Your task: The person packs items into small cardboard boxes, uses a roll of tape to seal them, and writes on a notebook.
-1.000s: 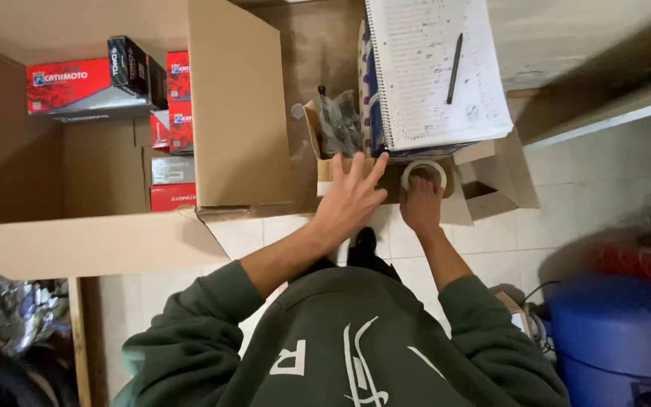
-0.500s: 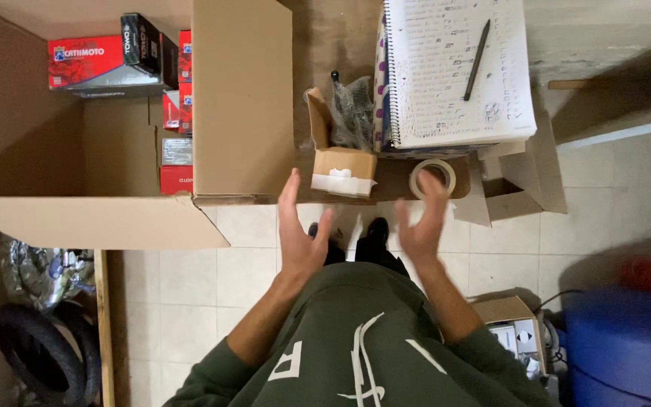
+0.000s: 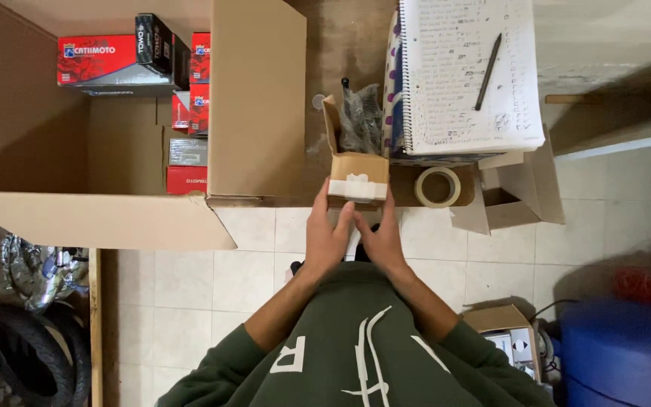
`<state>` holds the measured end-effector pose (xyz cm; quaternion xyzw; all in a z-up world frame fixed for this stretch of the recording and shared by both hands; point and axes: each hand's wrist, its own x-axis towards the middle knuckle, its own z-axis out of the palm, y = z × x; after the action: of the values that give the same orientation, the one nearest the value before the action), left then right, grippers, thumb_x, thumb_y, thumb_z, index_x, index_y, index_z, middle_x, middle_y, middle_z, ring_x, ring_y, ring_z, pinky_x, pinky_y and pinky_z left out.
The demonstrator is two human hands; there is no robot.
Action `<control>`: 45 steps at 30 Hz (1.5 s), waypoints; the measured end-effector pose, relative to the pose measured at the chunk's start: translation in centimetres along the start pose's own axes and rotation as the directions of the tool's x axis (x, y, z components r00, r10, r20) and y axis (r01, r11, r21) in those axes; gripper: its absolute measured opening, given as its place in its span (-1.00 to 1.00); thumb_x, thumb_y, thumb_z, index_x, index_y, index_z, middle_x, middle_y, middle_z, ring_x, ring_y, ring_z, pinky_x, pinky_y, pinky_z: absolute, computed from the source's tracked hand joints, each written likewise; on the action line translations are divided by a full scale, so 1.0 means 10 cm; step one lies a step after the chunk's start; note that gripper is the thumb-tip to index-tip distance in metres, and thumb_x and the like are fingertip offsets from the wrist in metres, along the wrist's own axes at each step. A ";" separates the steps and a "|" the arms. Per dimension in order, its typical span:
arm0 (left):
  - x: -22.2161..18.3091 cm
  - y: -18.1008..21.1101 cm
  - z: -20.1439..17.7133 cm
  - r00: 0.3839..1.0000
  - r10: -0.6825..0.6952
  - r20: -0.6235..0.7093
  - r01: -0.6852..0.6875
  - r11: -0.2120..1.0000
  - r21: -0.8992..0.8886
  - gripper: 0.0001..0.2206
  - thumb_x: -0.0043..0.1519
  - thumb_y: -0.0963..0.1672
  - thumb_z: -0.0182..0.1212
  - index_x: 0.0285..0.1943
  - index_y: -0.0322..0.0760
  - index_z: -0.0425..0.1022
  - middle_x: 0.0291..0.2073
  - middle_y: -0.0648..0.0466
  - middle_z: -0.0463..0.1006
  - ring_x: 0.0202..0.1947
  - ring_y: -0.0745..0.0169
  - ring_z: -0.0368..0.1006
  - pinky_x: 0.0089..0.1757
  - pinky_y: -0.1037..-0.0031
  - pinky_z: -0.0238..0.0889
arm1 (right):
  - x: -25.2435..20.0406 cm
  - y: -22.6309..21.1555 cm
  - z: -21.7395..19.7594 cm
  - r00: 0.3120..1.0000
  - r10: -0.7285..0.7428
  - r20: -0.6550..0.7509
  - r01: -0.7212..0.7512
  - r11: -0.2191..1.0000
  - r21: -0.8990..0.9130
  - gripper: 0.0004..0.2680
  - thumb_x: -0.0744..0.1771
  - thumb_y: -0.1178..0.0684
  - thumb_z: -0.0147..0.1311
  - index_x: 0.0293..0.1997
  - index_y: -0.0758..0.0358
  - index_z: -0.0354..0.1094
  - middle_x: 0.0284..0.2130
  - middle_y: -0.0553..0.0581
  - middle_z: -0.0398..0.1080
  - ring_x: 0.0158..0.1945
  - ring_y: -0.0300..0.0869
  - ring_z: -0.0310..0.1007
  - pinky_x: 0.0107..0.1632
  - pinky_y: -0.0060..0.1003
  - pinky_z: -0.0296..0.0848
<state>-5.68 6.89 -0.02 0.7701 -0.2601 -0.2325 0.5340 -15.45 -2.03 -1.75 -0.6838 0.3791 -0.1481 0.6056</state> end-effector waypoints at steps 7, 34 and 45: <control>0.31 0.28 -0.43 0.934 -0.297 0.198 0.300 0.954 0.013 -0.24 0.37 0.10 0.00 0.62 -0.39 -0.17 0.50 -0.36 0.02 0.50 -0.31 -0.05 0.38 0.02 -0.13 | 0.08 0.12 -0.42 0.998 -0.025 -0.054 0.026 0.999 0.027 -0.38 0.38 -0.14 0.06 0.59 0.20 -0.25 0.52 0.35 -0.18 0.55 0.21 -0.26 0.52 0.18 -0.17; 1.05 0.66 -0.52 0.727 -0.533 0.433 0.627 0.772 -0.102 0.08 0.12 0.15 0.30 0.62 -0.18 -0.47 0.56 -0.26 -0.16 0.52 -0.39 -0.14 0.38 -0.09 -0.12 | 4.39 1.47 0.40 0.810 0.538 0.234 -0.092 0.510 -0.855 -0.33 0.20 -0.16 0.18 0.45 0.37 0.15 0.28 0.51 0.26 0.33 0.35 0.27 0.27 0.29 0.27; 0.89 0.46 -0.41 0.830 -0.454 0.324 0.544 0.788 -0.290 -0.03 0.23 0.09 0.27 0.59 -0.38 -0.38 0.50 -0.38 -0.07 0.51 -0.39 -0.09 0.39 -0.08 -0.17 | 3.51 0.04 0.36 0.852 0.411 0.325 0.106 0.472 -0.875 -0.31 0.21 -0.49 0.25 0.12 0.52 0.45 0.15 0.57 0.37 0.16 0.35 0.43 0.07 0.19 0.52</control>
<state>2.97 2.61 4.97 0.6631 -0.0590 -0.5008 0.5531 10.29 -23.92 -11.92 -0.8685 0.2941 0.3016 0.2614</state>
